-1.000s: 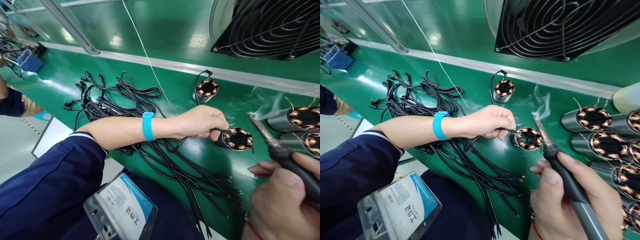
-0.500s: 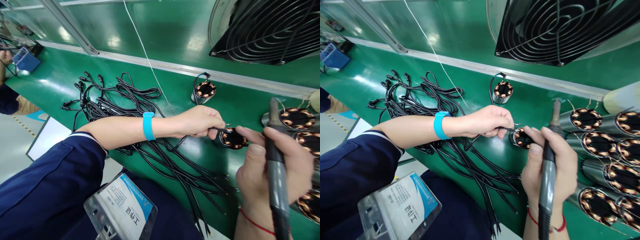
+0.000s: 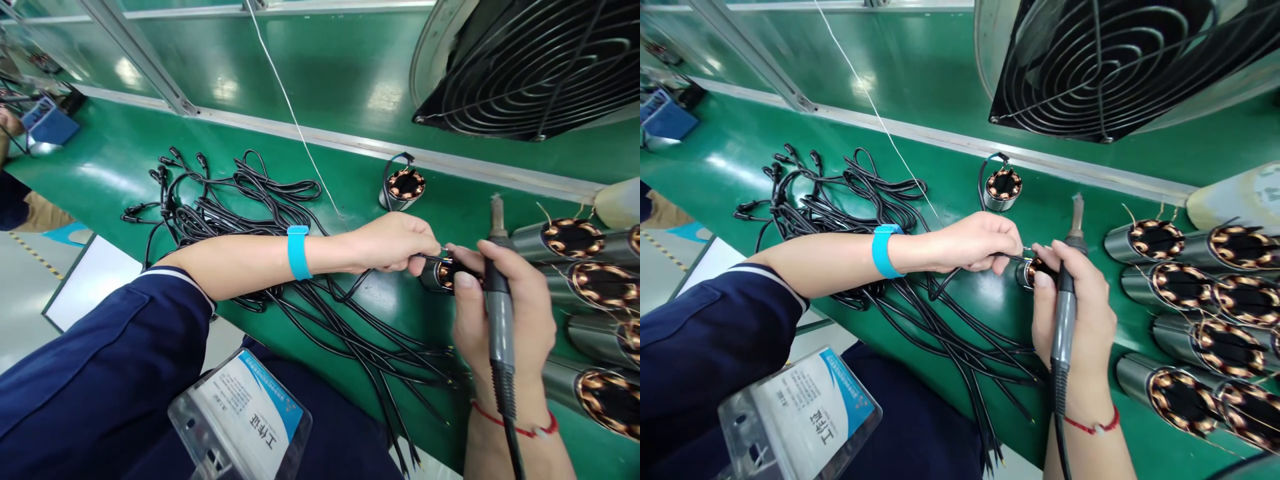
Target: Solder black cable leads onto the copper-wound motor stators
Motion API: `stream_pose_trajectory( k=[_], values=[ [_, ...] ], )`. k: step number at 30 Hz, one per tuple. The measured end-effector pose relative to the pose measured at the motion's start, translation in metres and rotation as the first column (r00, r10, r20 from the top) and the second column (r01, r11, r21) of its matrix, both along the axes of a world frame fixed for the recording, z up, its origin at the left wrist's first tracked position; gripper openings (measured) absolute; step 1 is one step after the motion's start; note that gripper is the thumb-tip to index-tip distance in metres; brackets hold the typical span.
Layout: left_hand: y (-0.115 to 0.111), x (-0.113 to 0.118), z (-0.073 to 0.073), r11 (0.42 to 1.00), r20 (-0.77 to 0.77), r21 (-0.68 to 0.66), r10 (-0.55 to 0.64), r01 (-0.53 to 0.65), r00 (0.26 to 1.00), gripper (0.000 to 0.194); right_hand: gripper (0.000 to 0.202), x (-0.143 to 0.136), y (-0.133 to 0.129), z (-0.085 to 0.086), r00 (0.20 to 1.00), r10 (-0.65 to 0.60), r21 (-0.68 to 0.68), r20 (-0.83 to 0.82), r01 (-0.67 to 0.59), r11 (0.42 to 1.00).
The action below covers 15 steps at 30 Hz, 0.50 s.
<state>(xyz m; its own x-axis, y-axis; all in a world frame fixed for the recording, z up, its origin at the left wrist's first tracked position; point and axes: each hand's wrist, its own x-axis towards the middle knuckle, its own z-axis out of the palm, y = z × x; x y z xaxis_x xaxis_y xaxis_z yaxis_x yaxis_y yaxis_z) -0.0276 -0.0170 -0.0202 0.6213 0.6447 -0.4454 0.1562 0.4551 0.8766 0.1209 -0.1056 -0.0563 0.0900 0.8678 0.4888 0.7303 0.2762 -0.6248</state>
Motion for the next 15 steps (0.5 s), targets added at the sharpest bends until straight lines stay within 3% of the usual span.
stream_pose_trajectory(
  k=[7,9,13,15],
  values=[
    [0.007,-0.001,-0.011,0.963,-0.054,0.271,0.025,-0.009,0.998,0.015,0.042,0.002,-0.003,-0.004,0.997,-0.072,0.015,-0.033,0.072,0.997],
    [0.009,-0.002,-0.012,0.944,-0.068,0.329,0.004,0.019,0.998,0.015,0.043,0.004,-0.004,-0.006,0.991,-0.108,0.08,-0.082,0.114,0.99],
    [0.009,-0.005,-0.013,0.924,-0.113,0.377,-0.022,0.064,0.993,0.012,0.045,0.011,-0.011,-0.007,0.981,-0.089,0.286,-0.175,0.137,0.949],
    [0.009,-0.005,-0.012,0.925,-0.133,0.372,-0.026,0.074,0.991,0.011,0.042,0.016,-0.015,-0.007,0.969,-0.142,0.241,-0.204,0.19,0.952]
  ],
)
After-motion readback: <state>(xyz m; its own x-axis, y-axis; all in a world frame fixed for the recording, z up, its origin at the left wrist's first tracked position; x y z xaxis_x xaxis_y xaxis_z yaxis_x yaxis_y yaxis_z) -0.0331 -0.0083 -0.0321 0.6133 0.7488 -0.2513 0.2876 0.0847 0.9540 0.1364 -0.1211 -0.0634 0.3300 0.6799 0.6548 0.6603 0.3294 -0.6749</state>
